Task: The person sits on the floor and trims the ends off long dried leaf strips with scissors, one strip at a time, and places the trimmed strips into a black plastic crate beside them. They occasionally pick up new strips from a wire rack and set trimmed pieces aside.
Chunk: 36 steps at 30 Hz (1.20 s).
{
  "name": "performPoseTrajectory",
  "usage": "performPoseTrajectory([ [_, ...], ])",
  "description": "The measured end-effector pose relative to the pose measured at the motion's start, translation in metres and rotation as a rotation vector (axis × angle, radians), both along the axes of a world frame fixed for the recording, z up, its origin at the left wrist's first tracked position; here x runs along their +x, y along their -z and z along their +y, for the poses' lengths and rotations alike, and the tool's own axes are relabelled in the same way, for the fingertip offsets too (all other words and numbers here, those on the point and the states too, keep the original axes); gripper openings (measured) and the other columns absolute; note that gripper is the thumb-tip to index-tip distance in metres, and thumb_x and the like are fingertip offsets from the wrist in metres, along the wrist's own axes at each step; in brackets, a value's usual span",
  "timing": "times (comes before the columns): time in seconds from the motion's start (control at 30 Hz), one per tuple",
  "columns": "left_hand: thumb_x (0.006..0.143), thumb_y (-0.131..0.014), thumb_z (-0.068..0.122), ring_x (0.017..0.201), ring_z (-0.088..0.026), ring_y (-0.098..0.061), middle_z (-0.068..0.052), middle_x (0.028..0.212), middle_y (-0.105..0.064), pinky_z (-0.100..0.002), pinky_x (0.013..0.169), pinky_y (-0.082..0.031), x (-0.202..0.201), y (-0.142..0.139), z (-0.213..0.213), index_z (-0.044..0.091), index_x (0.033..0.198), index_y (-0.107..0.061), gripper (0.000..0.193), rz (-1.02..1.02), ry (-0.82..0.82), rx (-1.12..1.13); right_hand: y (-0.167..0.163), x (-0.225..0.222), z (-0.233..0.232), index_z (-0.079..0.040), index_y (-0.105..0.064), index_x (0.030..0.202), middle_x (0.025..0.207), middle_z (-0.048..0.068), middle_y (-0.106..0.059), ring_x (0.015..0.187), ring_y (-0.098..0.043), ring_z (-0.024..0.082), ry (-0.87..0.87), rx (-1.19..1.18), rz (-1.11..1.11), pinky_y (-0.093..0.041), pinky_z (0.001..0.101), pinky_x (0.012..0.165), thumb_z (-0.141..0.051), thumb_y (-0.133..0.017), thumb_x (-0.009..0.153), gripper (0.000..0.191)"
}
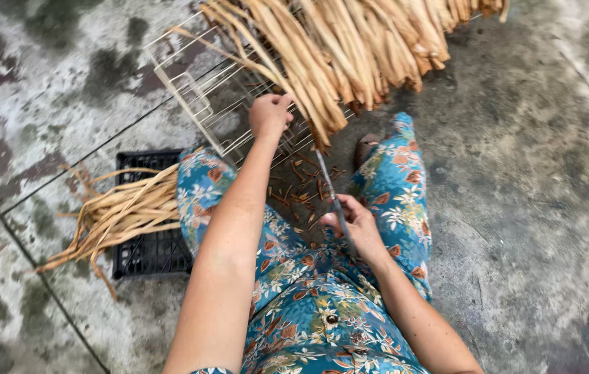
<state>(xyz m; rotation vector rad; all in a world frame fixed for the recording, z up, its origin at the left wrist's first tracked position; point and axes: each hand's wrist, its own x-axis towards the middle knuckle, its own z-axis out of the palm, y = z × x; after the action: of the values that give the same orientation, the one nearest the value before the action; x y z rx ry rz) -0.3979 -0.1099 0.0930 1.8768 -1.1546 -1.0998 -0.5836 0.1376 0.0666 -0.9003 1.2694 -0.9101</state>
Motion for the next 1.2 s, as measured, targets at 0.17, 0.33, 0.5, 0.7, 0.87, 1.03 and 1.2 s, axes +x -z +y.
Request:
performPoseTrajectory([
  [0.17,0.086,-0.074,0.032,0.054,-0.012,-0.069,-0.001,0.062,-0.074,-0.029,0.056,-0.052,-0.015,-0.001,-0.013,0.013,0.085,-0.081,0.020,-0.194,0.006,-0.053,0.002,-0.004,0.007,-0.006,-0.062,0.127,0.088,0.003,-0.074,0.063,-0.057,0.005,-0.010,-0.039,-0.043,-0.049,0.0231,0.056,-0.017,-0.077,0.090,0.042],
  [0.33,0.092,-0.071,0.018,0.052,-0.010,-0.061,-0.002,0.068,-0.072,-0.026,0.045,-0.044,-0.003,0.007,-0.014,0.009,0.093,-0.074,0.009,0.194,-0.181,-0.296,-0.003,-0.005,0.009,-0.006,-0.061,0.126,0.088,0.004,-0.075,0.062,-0.058,0.005,0.012,-0.049,-0.030,-0.049,0.0225,0.056,-0.017,-0.076,0.090,0.040],
  [0.5,0.101,-0.068,0.012,0.064,-0.014,-0.068,-0.007,0.084,-0.069,-0.025,0.052,-0.052,0.034,-0.030,0.029,0.004,0.103,-0.065,0.009,0.842,-0.227,-0.593,-0.007,-0.005,0.009,-0.007,-0.060,0.126,0.090,0.005,-0.077,0.061,-0.057,0.005,0.041,-0.058,-0.055,-0.049,0.0218,0.057,-0.019,-0.074,0.091,0.040],
  [0.7,0.107,-0.061,0.014,0.085,-0.018,-0.069,-0.013,0.114,-0.071,-0.030,0.073,-0.058,0.074,-0.092,0.167,0.005,0.116,-0.057,0.013,0.983,-0.145,-0.891,-0.023,-0.004,0.012,-0.006,-0.057,0.130,0.098,0.007,-0.077,0.065,-0.058,0.006,0.128,-0.102,-0.118,-0.049,0.0220,0.059,-0.023,-0.074,0.091,0.045],
  [0.87,0.107,-0.062,0.009,0.093,-0.022,-0.072,-0.018,0.117,-0.071,-0.031,0.083,-0.061,0.067,-0.094,0.250,0.004,0.117,-0.058,0.012,1.116,-0.201,-0.660,-0.058,0.010,0.019,-0.007,-0.050,0.133,0.122,0.015,-0.072,0.082,-0.068,0.012,0.162,-0.226,-0.424,-0.056,0.0264,0.072,-0.018,-0.076,0.089,0.053],
  [1.03,0.103,-0.059,0.009,0.094,-0.022,-0.074,-0.017,0.118,-0.071,-0.029,0.082,-0.061,0.052,-0.068,0.288,0.004,0.116,-0.058,0.014,1.313,-0.253,-0.348,-0.095,0.028,0.018,-0.008,-0.049,0.133,0.122,0.016,-0.068,0.086,-0.068,0.019,0.300,-0.370,-0.576,-0.055,0.0316,0.072,-0.008,-0.080,0.090,0.053],
  [1.2,0.103,-0.057,0.013,0.081,-0.020,-0.075,-0.019,0.107,-0.074,-0.026,0.069,-0.061,0.049,-0.053,0.299,0.004,0.110,-0.061,0.012,1.270,-0.103,-0.122,-0.125,0.027,0.017,-0.009,-0.049,0.134,0.114,0.017,-0.068,0.084,-0.064,0.018,0.383,-0.408,-0.593,-0.053,0.0309,0.074,-0.001,-0.077,0.094,0.048],
])
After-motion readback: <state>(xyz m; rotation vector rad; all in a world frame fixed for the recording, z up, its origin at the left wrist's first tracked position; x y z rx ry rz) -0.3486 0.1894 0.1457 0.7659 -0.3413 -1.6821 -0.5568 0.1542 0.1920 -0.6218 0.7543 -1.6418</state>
